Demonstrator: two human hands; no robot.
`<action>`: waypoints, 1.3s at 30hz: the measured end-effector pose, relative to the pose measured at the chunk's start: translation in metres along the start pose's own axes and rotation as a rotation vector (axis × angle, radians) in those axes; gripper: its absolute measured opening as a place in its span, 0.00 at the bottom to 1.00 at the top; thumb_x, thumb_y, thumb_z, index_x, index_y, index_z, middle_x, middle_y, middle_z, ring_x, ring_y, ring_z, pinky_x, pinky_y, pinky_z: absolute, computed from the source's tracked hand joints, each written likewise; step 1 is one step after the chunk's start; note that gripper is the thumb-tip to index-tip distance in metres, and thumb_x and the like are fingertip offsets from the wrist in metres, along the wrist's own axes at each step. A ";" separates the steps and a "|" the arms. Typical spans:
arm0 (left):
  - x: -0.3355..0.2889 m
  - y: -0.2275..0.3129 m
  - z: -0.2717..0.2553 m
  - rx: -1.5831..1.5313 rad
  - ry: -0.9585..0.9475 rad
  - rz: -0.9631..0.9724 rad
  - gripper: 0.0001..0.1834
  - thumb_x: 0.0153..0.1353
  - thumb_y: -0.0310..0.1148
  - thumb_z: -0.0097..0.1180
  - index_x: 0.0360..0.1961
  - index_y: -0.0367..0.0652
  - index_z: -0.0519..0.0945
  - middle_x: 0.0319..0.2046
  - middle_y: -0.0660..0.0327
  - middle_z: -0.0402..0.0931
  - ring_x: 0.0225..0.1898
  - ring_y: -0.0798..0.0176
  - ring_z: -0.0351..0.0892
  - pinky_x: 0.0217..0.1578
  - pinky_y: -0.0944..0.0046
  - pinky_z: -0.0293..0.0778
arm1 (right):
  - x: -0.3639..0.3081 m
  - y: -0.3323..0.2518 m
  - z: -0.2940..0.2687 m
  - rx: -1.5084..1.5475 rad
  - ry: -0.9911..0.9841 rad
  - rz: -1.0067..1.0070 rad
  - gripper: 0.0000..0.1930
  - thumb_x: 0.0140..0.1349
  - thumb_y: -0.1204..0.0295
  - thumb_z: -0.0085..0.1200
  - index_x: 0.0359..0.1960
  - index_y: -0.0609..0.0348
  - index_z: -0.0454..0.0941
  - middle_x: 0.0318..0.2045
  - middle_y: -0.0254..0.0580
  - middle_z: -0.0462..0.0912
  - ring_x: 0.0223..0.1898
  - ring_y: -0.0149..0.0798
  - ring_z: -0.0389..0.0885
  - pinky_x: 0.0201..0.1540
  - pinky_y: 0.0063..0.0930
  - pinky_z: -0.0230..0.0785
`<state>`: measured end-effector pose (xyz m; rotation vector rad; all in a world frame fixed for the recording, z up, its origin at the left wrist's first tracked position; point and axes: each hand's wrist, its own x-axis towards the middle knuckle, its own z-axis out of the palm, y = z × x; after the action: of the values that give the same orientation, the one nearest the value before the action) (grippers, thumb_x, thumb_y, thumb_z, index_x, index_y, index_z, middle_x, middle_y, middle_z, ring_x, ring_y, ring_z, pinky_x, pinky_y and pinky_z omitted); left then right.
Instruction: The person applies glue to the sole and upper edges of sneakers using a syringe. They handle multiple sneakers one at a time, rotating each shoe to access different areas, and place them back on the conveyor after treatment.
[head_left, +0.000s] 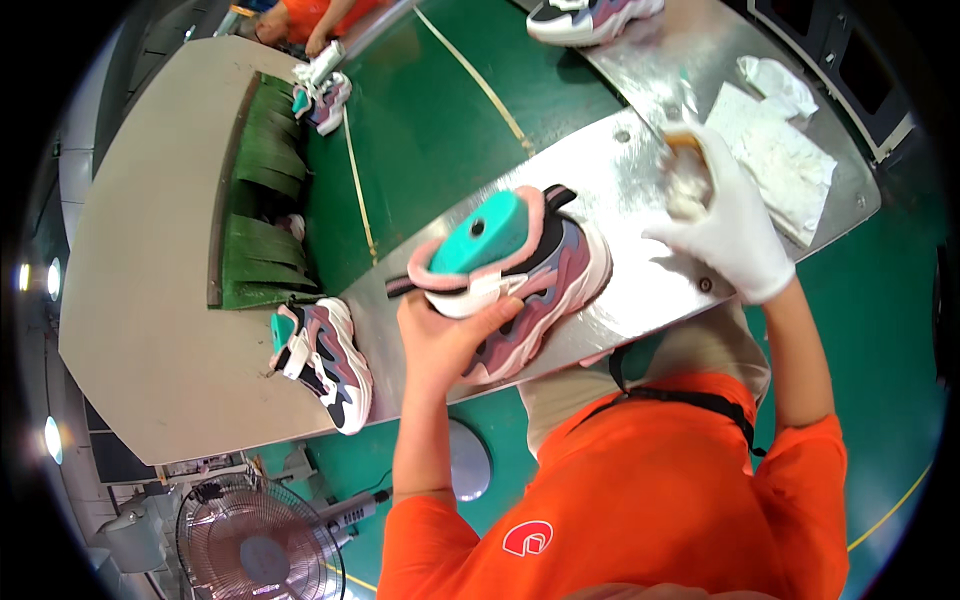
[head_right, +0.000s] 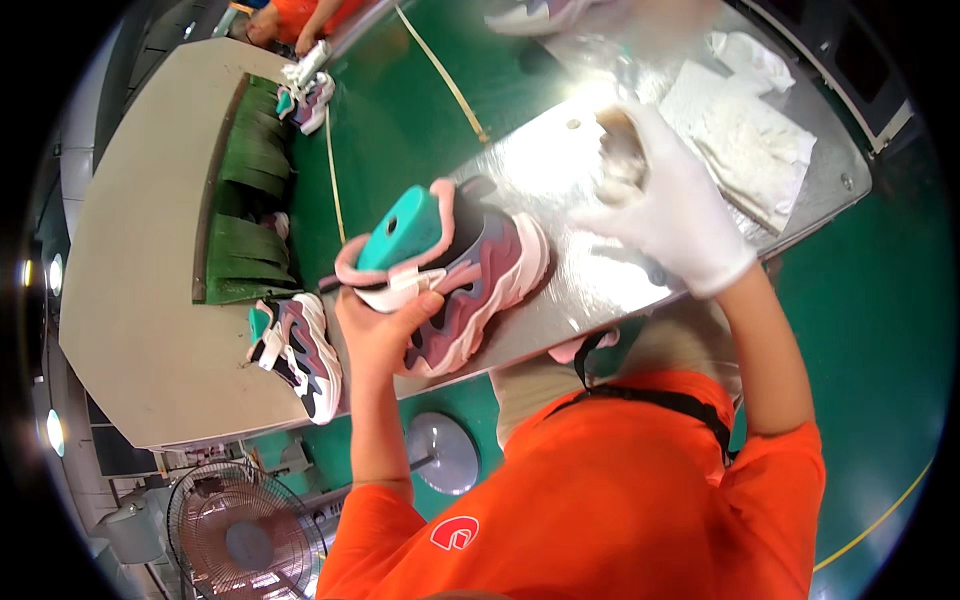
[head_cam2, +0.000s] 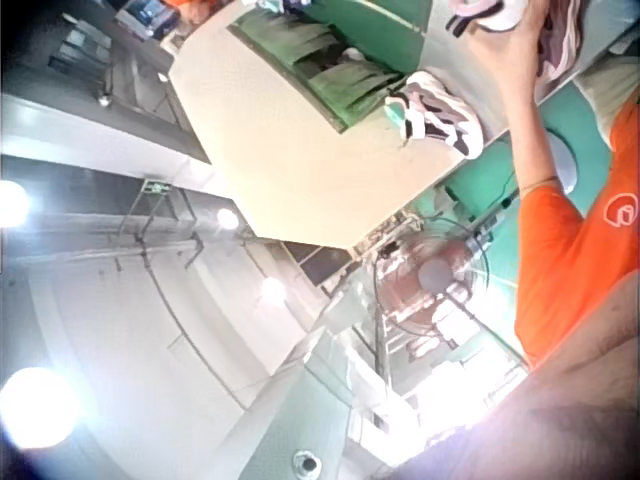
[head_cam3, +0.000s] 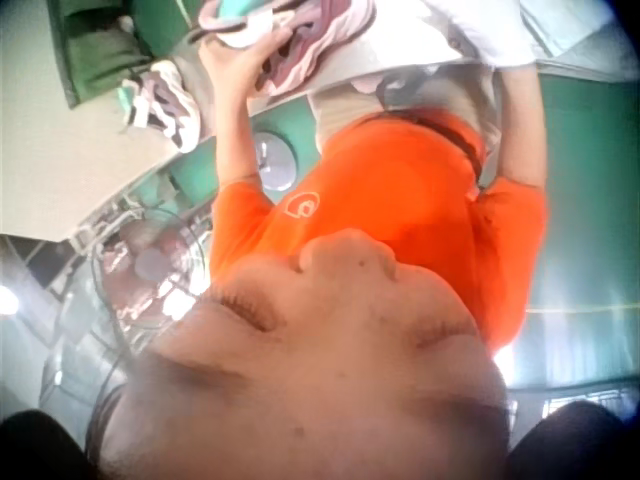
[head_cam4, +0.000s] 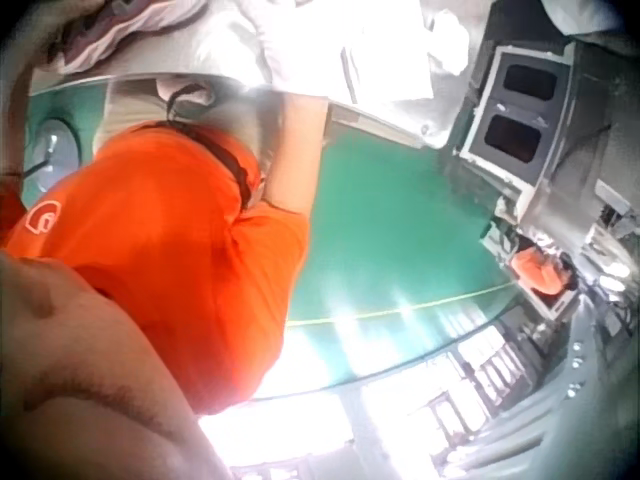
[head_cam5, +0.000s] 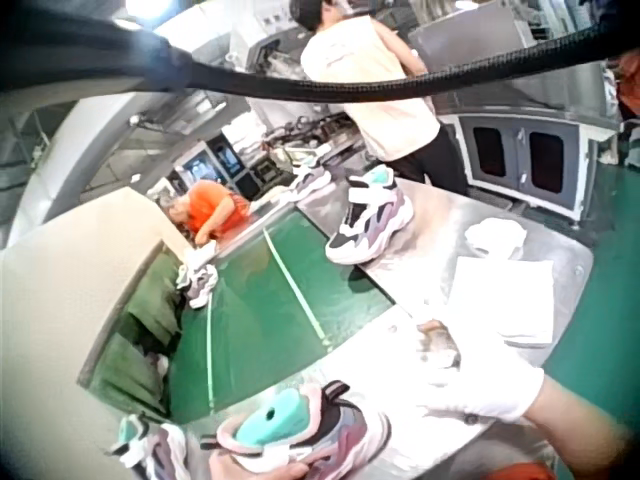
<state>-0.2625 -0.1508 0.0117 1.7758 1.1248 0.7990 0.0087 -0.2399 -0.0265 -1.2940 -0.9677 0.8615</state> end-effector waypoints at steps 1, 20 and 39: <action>-0.004 -0.003 0.001 -0.057 0.075 0.071 0.40 0.37 0.30 0.76 0.52 0.30 0.70 0.40 0.57 0.79 0.39 0.67 0.78 0.43 0.66 0.75 | -0.009 0.003 -0.002 -0.055 0.069 -0.086 0.37 0.40 0.84 0.66 0.57 0.56 0.65 0.43 0.33 0.70 0.36 0.25 0.67 0.40 0.18 0.67; -0.042 -0.004 0.008 -0.342 0.298 0.045 0.35 0.43 0.28 0.72 0.52 0.30 0.69 0.42 0.57 0.78 0.40 0.68 0.77 0.42 0.68 0.74 | -0.046 0.028 -0.009 0.206 0.342 0.043 0.33 0.48 0.84 0.61 0.59 0.66 0.63 0.39 0.42 0.74 0.34 0.33 0.78 0.36 0.26 0.75; -0.021 0.018 0.023 -0.103 0.023 -0.057 0.35 0.44 0.26 0.73 0.52 0.31 0.68 0.41 0.57 0.79 0.41 0.67 0.79 0.44 0.67 0.76 | -0.090 0.013 0.017 0.790 -0.299 0.096 0.41 0.47 0.62 0.70 0.58 0.72 0.63 0.38 0.49 0.78 0.38 0.38 0.80 0.41 0.24 0.75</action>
<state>-0.2446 -0.1820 0.0170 1.6462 1.1241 0.8299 -0.0399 -0.3154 -0.0469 -0.5416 -0.6731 1.3629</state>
